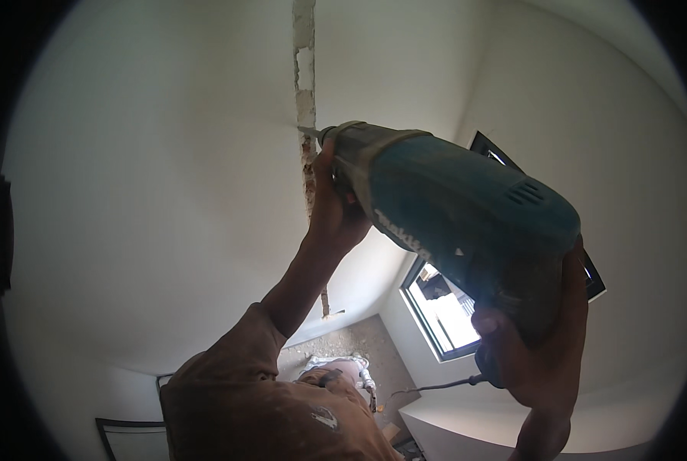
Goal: The person uses a rotary hammer to drill into a pre-cut vertical channel in a white wall. The person holds the tool with both hands, moving the bit along the length of the channel and occasionally reaching up to touch the wall surface.
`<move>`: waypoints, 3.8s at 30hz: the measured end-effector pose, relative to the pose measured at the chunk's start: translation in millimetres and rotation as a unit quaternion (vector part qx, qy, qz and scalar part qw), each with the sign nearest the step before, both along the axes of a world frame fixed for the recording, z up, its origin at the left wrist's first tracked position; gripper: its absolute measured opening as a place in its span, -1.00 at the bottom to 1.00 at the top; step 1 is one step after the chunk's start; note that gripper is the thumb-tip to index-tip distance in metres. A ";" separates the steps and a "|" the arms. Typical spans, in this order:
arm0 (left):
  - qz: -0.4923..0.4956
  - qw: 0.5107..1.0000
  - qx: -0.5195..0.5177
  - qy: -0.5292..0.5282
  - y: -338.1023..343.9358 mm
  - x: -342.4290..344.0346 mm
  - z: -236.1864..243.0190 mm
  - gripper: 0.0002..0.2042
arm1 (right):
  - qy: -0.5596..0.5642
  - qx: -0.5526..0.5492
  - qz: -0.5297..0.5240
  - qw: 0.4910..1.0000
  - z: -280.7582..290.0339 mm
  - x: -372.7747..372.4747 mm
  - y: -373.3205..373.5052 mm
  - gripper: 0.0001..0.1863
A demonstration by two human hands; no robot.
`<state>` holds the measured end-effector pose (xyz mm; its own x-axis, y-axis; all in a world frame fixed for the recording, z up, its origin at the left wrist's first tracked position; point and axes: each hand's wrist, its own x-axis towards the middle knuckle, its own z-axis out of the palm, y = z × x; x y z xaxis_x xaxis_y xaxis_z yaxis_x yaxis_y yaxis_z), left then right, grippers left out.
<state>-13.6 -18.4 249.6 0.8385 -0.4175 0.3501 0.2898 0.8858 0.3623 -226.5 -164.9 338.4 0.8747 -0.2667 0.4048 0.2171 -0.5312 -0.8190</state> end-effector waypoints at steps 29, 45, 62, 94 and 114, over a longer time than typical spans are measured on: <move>0.024 0.983 -0.147 -0.102 -1.1 70.2 59.9 -0.28 | 0.098 -0.357 0.166 0.914 185.5 107.0 37.2 -0.24; -0.023 0.995 0.061 -0.069 1.6 -10.7 3.9 -0.35 | -0.006 0.048 -0.008 0.999 -6.9 -11.9 8.0 -0.02; -0.030 0.992 0.060 -0.108 2.5 26.3 -44.6 -0.39 | -0.028 0.006 0.045 0.999 -76.5 -14.3 -9.7 0.01; -0.021 0.986 0.135 -0.091 3.9 -17.2 4.1 -0.36 | -0.060 -0.006 -0.034 0.998 -34.0 -35.1 1.9 -0.01; -0.041 0.986 0.002 -0.160 16.1 20.9 39.9 -0.23 | -0.017 -0.185 -0.090 0.978 45.6 11.0 13.3 -0.11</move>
<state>7.3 -2.3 289.6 0.6494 -0.4811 0.5889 0.2302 0.8625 0.4507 -215.6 -151.6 384.0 0.8119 -0.2442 0.5303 0.1163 -0.8225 -0.5568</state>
